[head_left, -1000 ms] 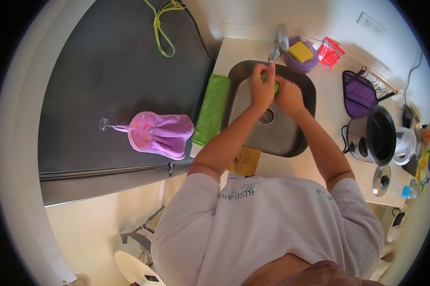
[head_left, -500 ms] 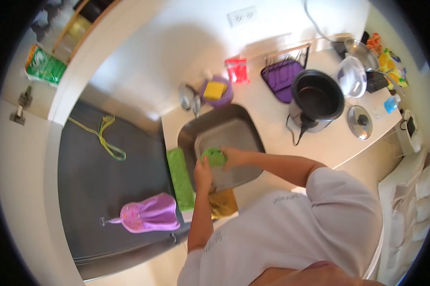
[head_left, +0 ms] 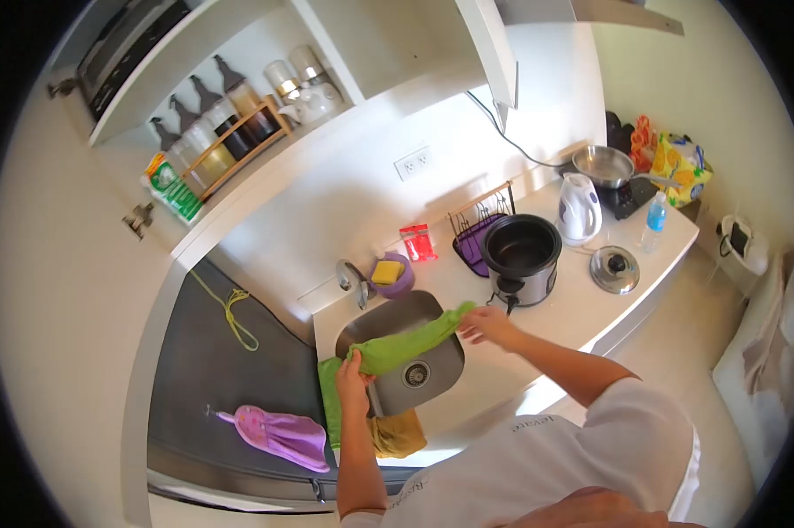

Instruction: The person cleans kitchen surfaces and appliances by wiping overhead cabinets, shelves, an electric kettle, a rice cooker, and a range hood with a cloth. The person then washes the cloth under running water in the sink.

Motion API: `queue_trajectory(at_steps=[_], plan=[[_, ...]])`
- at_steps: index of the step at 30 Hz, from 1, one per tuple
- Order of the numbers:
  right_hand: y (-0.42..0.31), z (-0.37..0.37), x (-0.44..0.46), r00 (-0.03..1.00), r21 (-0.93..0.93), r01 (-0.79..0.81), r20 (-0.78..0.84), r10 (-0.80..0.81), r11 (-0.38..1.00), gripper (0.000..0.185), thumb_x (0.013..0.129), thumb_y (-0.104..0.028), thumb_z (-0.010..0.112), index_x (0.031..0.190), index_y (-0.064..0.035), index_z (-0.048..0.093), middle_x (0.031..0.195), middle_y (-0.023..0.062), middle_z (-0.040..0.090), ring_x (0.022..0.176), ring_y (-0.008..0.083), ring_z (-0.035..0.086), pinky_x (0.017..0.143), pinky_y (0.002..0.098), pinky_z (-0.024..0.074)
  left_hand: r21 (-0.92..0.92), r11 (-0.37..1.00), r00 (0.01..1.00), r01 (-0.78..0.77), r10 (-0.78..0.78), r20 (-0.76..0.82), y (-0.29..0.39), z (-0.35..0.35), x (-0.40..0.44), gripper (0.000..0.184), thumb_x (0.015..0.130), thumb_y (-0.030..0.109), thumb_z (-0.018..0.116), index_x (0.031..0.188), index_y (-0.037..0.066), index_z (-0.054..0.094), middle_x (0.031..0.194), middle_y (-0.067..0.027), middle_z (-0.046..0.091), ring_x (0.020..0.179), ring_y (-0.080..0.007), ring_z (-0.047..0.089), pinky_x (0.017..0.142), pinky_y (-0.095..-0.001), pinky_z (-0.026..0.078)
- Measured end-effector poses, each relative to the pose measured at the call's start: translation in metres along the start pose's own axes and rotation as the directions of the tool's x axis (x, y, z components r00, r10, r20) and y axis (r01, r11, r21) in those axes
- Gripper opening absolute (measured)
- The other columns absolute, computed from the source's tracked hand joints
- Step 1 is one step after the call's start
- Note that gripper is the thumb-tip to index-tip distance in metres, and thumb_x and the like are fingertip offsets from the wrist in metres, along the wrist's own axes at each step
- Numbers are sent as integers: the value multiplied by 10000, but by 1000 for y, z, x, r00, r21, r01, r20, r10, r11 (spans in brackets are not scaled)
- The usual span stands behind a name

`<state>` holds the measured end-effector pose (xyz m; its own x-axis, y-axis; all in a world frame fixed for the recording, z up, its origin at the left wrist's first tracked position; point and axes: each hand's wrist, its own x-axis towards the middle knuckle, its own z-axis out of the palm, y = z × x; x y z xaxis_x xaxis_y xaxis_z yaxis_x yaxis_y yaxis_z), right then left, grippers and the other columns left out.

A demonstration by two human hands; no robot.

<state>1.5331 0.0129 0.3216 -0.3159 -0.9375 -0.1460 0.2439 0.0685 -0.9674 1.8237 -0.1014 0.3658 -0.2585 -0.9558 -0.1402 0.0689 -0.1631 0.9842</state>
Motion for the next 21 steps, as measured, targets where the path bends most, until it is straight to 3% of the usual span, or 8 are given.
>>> queue_trajectory(at_steps=[3,4,6,7,9,12,15,21], plan=[[-40,-78,-22,902,-357,341,-138,-410,870,180,883,-175,533,886,-21,625,810,70,636,682,134,623,533,276,513,-333,935,988,-119,145,53,33,20,-53,305,905,318,546,1050,50,558,982,-65,633,867,-183,598,769,-333,458],[-91,-91,-45,703,-429,591,-140,-697,683,191,898,-181,538,866,-14,627,750,53,624,636,124,592,523,264,481,-402,914,986,-54,112,124,43,21,-66,297,899,306,538,1057,54,555,980,-62,632,862,-183,596,763,-333,455],[-190,-120,-73,397,-794,466,-206,-894,390,215,909,-221,569,932,-13,620,753,85,629,663,167,579,634,298,473,-488,867,963,104,35,267,50,12,-97,285,889,282,522,1071,64,549,976,-55,628,852,-184,592,750,-332,449],[-251,-112,-106,401,-820,394,-254,-880,415,216,908,-231,574,972,-30,621,789,107,639,712,175,598,663,303,476,-485,869,945,94,76,319,47,6,-104,281,878,259,514,1078,65,550,977,-55,628,853,-189,591,755,-335,448],[-338,-142,-94,-83,-880,474,-2,-997,-37,228,889,-234,599,1007,-39,622,858,112,667,805,185,653,684,297,495,-477,876,896,74,152,418,41,-9,-113,283,856,213,497,1093,69,553,981,-57,627,855,-199,588,767,-341,445],[-461,-153,-90,-99,-932,349,63,-993,-94,287,872,-240,621,1084,-47,601,994,133,668,950,231,649,813,321,494,-569,822,912,-1,235,337,79,9,-167,292,825,110,461,1094,55,561,929,-91,645,732,-186,603,672,-328,474],[-517,-116,-106,-24,-953,302,-22,-999,14,359,825,-207,562,1101,22,556,1016,261,605,921,380,590,802,422,468,-204,882,896,-425,442,42,100,21,-207,282,795,17,457,1043,54,587,869,-94,644,622,-159,574,562,-270,457],[-610,-147,-18,-36,-994,100,-43,-998,39,485,815,-307,599,1170,15,525,1049,250,604,1024,394,559,900,446,443,419,660,647,-624,737,-197,88,30,-267,164,859,-50,507,968,15,611,837,-18,619,666,-84,544,565,-211,418]])
